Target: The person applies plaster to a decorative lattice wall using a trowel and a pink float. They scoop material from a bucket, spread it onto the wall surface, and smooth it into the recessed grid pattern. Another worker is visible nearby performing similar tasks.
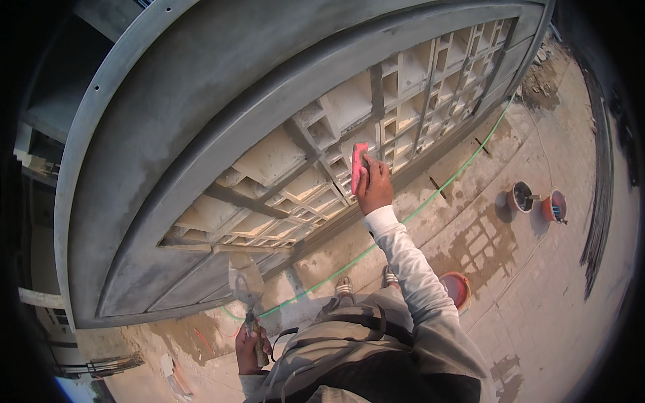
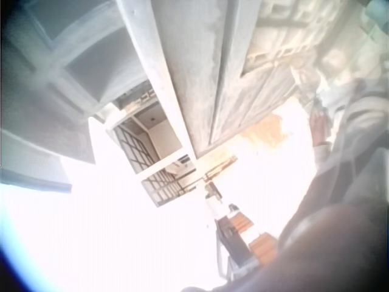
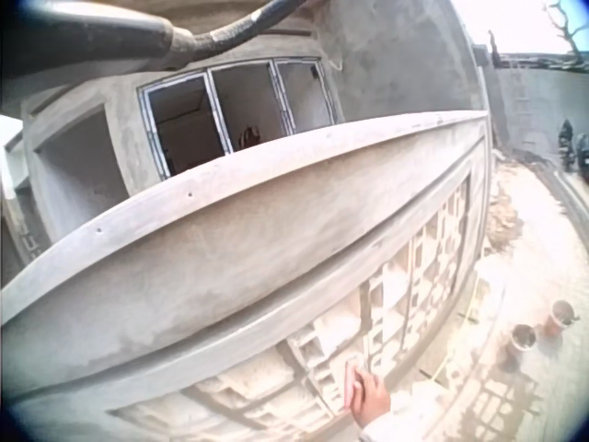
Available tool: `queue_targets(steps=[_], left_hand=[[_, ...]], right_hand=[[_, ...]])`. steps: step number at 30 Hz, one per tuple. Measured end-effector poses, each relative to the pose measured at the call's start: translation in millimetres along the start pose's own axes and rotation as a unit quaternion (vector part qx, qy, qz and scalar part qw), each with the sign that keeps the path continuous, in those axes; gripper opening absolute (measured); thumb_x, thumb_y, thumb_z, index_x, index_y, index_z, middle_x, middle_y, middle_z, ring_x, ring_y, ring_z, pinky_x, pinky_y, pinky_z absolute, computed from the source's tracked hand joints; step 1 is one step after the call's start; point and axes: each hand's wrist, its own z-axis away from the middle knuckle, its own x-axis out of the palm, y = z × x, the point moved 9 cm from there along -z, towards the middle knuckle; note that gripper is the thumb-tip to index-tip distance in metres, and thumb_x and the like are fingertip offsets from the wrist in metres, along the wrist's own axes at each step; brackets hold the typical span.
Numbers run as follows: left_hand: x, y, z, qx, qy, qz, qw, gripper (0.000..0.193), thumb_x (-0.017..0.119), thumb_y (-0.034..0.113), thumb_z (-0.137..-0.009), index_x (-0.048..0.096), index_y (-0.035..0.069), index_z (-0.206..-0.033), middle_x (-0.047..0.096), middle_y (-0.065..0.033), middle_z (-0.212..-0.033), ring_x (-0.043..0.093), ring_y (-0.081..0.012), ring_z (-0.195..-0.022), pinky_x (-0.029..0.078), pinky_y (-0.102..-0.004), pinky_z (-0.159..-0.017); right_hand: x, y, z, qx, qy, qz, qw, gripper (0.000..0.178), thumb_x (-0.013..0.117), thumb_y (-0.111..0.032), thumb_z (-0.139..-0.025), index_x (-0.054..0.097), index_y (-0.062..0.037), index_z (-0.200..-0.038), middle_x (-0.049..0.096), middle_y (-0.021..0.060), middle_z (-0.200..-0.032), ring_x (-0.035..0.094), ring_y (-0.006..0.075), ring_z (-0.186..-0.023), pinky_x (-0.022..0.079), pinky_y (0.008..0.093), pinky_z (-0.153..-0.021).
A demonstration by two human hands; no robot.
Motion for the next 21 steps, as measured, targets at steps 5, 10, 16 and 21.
queue_targets(steps=[5, 10, 16, 21], left_hand=[[4.8, 3.8, -1.6, 0.004, -0.023, 0.01, 1.0, 0.041, 0.059, 0.015, -0.095, 0.047, 0.002, -0.131, 0.056, -0.0099, -0.089, 0.055, -0.0165, -0.056, 0.046, -0.0299, -0.051], [-3.4, 3.3, -1.9, 0.014, -0.008, -0.02, 1.0, 0.039, 0.056, 0.015, -0.095, 0.047, 0.001, -0.131, 0.054, -0.0098, -0.089, 0.053, -0.0161, -0.052, 0.045, -0.0297, -0.047], [-9.9, -3.9, -7.7, 0.011, -0.017, -0.021, 1.0, 0.04, 0.056, 0.018, -0.096, 0.046, 0.001, -0.131, 0.054, -0.0098, -0.089, 0.052, -0.0159, -0.053, 0.045, -0.0294, -0.046], [-4.7, 2.9, -12.4, 0.012, -0.025, -0.018, 0.999, 0.042, 0.057, 0.018, -0.095, 0.045, 0.001, -0.132, 0.054, -0.0097, -0.089, 0.052, -0.0156, -0.053, 0.044, -0.0291, -0.047]], right_hand=[[16.1, 18.1, -24.9, 0.072, -0.023, -0.015, 0.997, 0.033, 0.051, -0.017, -0.099, 0.06, -0.0172, -0.131, 0.056, 0.0148, -0.108, 0.062, 0.0348, -0.097, 0.052, 0.0424, -0.084], [36.4, 7.7, -39.8, 0.068, -0.059, -0.007, 0.996, 0.033, 0.052, -0.017, -0.098, 0.061, -0.0169, -0.13, 0.058, 0.0152, -0.105, 0.062, 0.0353, -0.093, 0.051, 0.0431, -0.082], [63.5, -29.8, 7.1, 0.029, -0.161, -0.031, 0.986, 0.029, 0.053, -0.019, -0.098, 0.063, -0.0167, -0.125, 0.058, 0.0138, -0.105, 0.064, 0.0376, -0.087, 0.053, 0.0461, -0.075], [56.0, -37.4, 42.8, 0.022, -0.207, -0.096, 0.973, 0.028, 0.051, -0.018, -0.099, 0.062, -0.0165, -0.125, 0.06, 0.0149, -0.106, 0.063, 0.0377, -0.094, 0.052, 0.0453, -0.083]])
